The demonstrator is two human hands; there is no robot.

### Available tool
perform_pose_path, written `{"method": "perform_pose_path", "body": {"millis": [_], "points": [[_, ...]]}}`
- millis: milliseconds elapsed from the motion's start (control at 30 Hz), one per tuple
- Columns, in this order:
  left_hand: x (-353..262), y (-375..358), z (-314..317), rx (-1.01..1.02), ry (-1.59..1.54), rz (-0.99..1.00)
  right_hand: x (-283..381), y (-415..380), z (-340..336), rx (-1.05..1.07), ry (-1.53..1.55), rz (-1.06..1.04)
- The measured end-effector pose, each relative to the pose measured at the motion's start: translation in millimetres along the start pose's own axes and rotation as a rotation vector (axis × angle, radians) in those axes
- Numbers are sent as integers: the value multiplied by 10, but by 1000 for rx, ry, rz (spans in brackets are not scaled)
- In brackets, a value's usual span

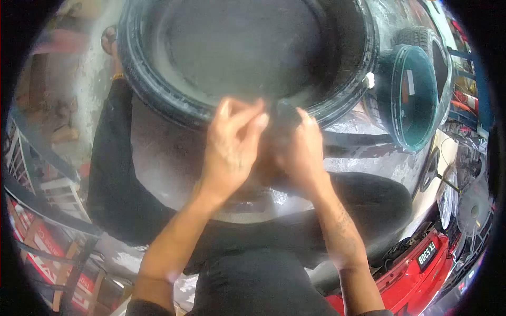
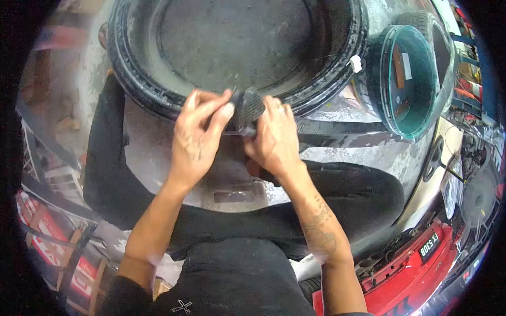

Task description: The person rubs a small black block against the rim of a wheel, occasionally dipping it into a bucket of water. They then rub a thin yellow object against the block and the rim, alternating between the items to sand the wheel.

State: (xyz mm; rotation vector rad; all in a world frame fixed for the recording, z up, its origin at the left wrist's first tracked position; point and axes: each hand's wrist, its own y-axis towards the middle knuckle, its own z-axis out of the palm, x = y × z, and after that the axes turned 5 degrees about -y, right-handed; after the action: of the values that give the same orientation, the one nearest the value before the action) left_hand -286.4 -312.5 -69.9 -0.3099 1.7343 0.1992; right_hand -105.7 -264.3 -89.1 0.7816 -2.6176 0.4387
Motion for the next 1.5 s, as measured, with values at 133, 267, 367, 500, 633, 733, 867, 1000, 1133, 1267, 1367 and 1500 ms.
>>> {"method": "perform_pose_path", "body": {"millis": [133, 267, 367, 500, 633, 733, 867, 1000, 1133, 1267, 1367, 1500], "points": [[182, 435, 287, -77, 97, 104, -2, -170, 123, -216, -174, -150], [180, 143, 58, -68, 90, 178, 8, -91, 73, -207, -83, -126], [38, 53, 60, -13, 22, -44, 3, -15, 23, -78, -40, -100], [229, 830, 307, -30, -101, -150, 49, -100, 33, -191, -28, -92], [291, 426, -149, -61, -74, -7, -61, -107, 143, -225, -54, -116], [19, 1, -91, -85, 51, 13, -109, -69, 181, -197, -94, -117], [269, 354, 277, -143, 184, 192, -37, -122, 156, -184, -99, -126], [-37, -137, 57, -57, 47, 62, 12, -38, 63, -141, -68, -75], [229, 319, 181, -70, 214, 208, 26, -70, 130, -210, -97, -118], [44, 16, 99, -48, 186, 114, -31, -66, 126, -316, -139, -182], [10, -103, 72, -52, 100, 86, 62, -27, -24, -195, -107, -135], [181, 373, 205, 13, 209, 160, -6, -111, 124, -202, -88, -110]]}}
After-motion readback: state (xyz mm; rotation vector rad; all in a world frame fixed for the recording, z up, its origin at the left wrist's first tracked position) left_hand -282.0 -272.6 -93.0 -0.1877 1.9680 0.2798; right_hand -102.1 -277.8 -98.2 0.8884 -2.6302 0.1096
